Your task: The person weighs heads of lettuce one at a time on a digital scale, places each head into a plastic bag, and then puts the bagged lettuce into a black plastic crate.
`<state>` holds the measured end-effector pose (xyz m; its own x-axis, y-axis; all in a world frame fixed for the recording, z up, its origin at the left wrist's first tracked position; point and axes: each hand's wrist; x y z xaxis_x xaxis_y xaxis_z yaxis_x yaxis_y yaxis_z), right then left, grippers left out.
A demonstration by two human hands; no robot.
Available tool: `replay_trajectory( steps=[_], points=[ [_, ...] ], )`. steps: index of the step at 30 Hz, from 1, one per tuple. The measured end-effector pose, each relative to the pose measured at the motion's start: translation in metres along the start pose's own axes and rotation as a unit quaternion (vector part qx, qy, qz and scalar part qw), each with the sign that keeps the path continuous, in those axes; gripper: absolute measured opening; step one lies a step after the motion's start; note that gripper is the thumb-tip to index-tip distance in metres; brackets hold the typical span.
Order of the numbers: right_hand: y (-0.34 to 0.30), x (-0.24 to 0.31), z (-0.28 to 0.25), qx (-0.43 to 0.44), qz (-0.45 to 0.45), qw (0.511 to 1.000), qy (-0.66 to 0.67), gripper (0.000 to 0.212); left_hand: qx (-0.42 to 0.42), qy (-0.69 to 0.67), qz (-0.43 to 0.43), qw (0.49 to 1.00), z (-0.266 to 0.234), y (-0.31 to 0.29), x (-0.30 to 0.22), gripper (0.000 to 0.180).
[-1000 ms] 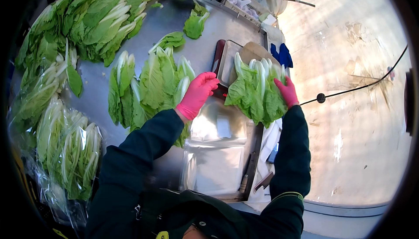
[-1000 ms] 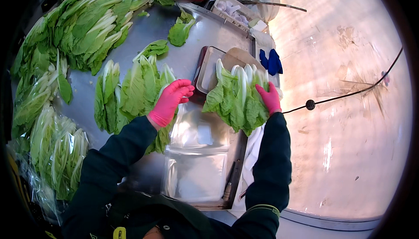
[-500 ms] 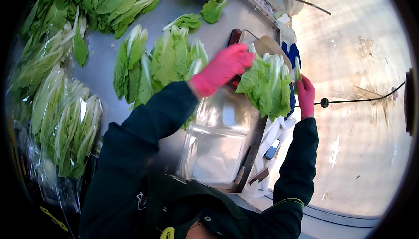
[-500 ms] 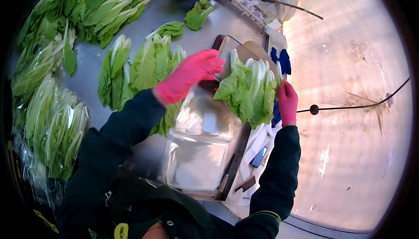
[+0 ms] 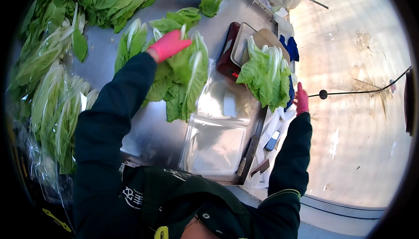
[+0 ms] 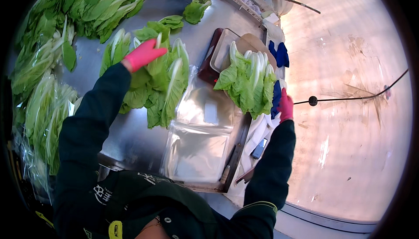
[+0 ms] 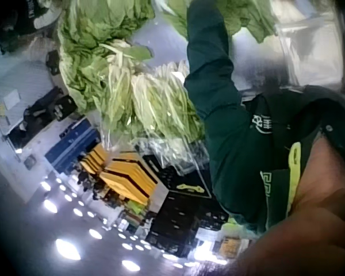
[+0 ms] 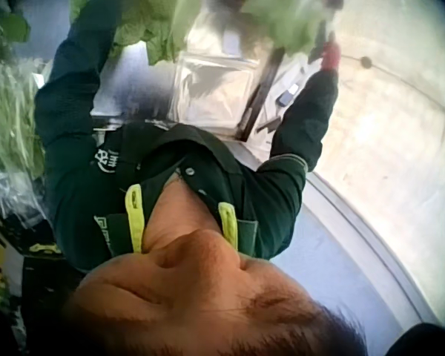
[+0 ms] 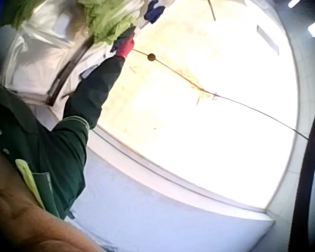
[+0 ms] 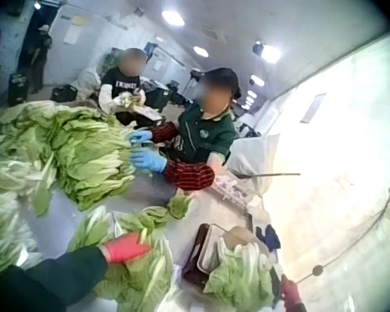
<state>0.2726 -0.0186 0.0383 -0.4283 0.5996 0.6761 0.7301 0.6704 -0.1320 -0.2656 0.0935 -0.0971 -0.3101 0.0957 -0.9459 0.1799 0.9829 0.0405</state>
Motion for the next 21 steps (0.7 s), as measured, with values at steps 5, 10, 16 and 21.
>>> replay_trajectory(
  steps=[5, 10, 16, 21],
  points=[
    [0.005, -0.080, 0.044, 0.274, 0.034, 0.910, 0.309, 0.046, -0.082, 0.139, 0.022, 0.987, -0.013, -0.050, -0.064, 0.032],
    [0.017, -0.111, 0.065, 0.341, 0.059, 0.821, 0.455, 0.029, 0.022, -0.111, 0.067, 0.991, 0.075, -0.029, -0.104, 0.025],
    [-0.031, -0.092, 0.100, 0.262, 0.057, 0.836, 0.479, 0.028, 0.199, -0.528, -0.337, 0.754, 0.166, 0.019, -0.080, 0.028],
    [-0.111, -0.078, 0.091, 0.217, -0.051, 0.877, 0.425, 0.043, 0.185, -0.492, -0.189, 0.829, 0.189, -0.011, -0.060, 0.039]
  ],
)
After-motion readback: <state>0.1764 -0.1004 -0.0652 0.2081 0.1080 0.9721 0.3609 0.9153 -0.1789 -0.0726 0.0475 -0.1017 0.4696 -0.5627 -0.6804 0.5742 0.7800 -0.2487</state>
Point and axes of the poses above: each hand's wrist, its own y-axis towards the middle knuckle, its own z-axis out of the palm, x = y × z, and after that the axes turned 5 degrees about -x, right-handed
